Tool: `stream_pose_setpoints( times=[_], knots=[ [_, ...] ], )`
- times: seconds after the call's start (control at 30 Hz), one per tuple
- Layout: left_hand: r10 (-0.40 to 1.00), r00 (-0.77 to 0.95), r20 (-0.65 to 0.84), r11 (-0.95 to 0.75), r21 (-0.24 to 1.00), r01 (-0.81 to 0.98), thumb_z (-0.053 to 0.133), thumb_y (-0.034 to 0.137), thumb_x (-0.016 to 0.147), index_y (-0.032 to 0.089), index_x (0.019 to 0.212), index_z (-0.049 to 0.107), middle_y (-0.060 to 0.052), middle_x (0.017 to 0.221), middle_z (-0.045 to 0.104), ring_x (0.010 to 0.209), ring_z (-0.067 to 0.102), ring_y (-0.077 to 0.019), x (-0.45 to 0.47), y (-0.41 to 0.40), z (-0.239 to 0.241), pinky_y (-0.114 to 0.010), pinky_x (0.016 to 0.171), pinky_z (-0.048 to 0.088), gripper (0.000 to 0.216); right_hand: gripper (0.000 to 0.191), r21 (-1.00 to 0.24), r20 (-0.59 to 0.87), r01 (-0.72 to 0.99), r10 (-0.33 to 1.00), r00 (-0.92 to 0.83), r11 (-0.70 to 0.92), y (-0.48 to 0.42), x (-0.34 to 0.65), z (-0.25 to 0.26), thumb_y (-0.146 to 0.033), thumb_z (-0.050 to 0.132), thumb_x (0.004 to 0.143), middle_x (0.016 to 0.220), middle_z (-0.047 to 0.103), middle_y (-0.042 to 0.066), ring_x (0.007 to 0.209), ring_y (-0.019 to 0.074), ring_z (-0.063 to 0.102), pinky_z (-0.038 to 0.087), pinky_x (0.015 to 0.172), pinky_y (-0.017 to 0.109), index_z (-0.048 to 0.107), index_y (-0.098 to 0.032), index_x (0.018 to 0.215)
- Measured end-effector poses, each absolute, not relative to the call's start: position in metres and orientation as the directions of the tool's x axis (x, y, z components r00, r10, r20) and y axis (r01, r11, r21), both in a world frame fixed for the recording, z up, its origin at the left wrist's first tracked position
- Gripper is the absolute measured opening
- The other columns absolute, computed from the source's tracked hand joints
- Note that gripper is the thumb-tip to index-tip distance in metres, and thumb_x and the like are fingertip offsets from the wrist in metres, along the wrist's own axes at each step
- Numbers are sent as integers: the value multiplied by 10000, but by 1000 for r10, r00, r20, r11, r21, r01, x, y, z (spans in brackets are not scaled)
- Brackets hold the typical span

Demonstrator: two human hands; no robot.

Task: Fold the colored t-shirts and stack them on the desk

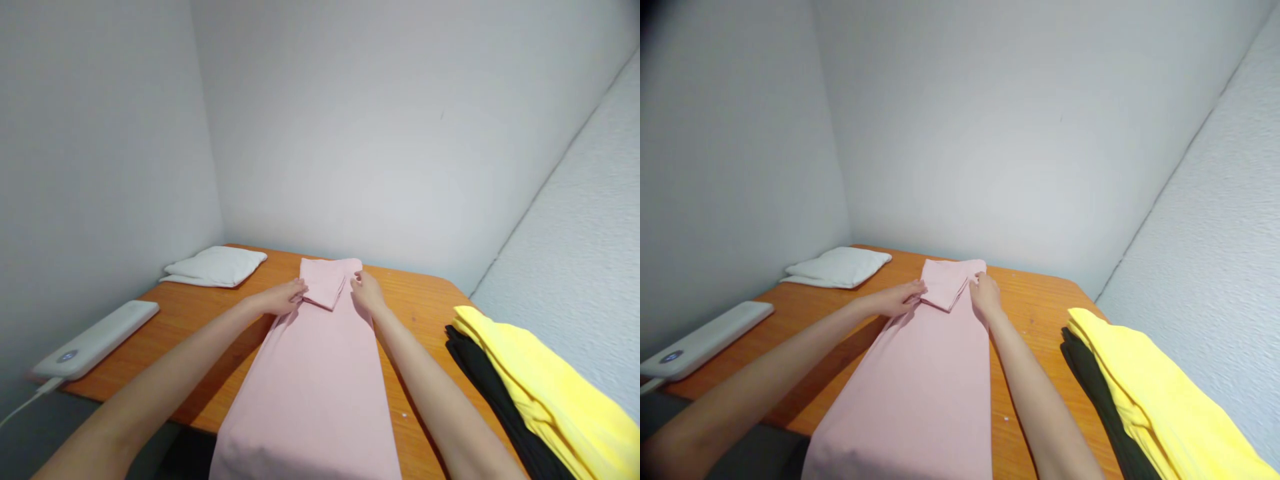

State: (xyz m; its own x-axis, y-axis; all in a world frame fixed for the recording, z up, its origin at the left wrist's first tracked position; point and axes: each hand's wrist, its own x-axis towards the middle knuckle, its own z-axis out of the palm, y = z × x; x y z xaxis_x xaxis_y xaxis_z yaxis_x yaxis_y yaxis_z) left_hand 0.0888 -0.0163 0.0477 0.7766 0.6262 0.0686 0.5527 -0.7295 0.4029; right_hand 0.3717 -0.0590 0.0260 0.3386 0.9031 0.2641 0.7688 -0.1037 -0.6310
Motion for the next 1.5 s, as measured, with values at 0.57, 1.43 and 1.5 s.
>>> stream_pose_setpoints(
  times=[0.57,1.43,1.5],
  knots=[
    [773,518,367,-607,188,772,358,178,939,136,1428,390,-156,1558,279,1435,261,-286,75,-117,61,-484,1178,173,492,566,-220,297,974,955,9,59,-134,309,41,-358,364,949,1517,311,172,1404,263,248,188,1137,397,366,-72,1437],
    [957,226,-180,109,949,295,580,410,912,195,1176,594,-64,1183,607,1029,608,-229,-53,-347,-7,-392,842,539,340,528,-984,-126,-101,975,-181,-145,-427,260,-20,-498,747,731,1106,687,105,1085,286,606,396,1020,463,661,-166,1132],
    [953,245,-179,111,957,267,646,521,822,237,1177,617,-78,1118,659,974,643,-258,-64,-360,-4,-393,750,563,455,525,-961,-202,-119,932,-302,-247,-446,255,-9,-499,730,738,1080,697,110,1060,291,624,394,1026,470,678,-153,1130]
  ],
)
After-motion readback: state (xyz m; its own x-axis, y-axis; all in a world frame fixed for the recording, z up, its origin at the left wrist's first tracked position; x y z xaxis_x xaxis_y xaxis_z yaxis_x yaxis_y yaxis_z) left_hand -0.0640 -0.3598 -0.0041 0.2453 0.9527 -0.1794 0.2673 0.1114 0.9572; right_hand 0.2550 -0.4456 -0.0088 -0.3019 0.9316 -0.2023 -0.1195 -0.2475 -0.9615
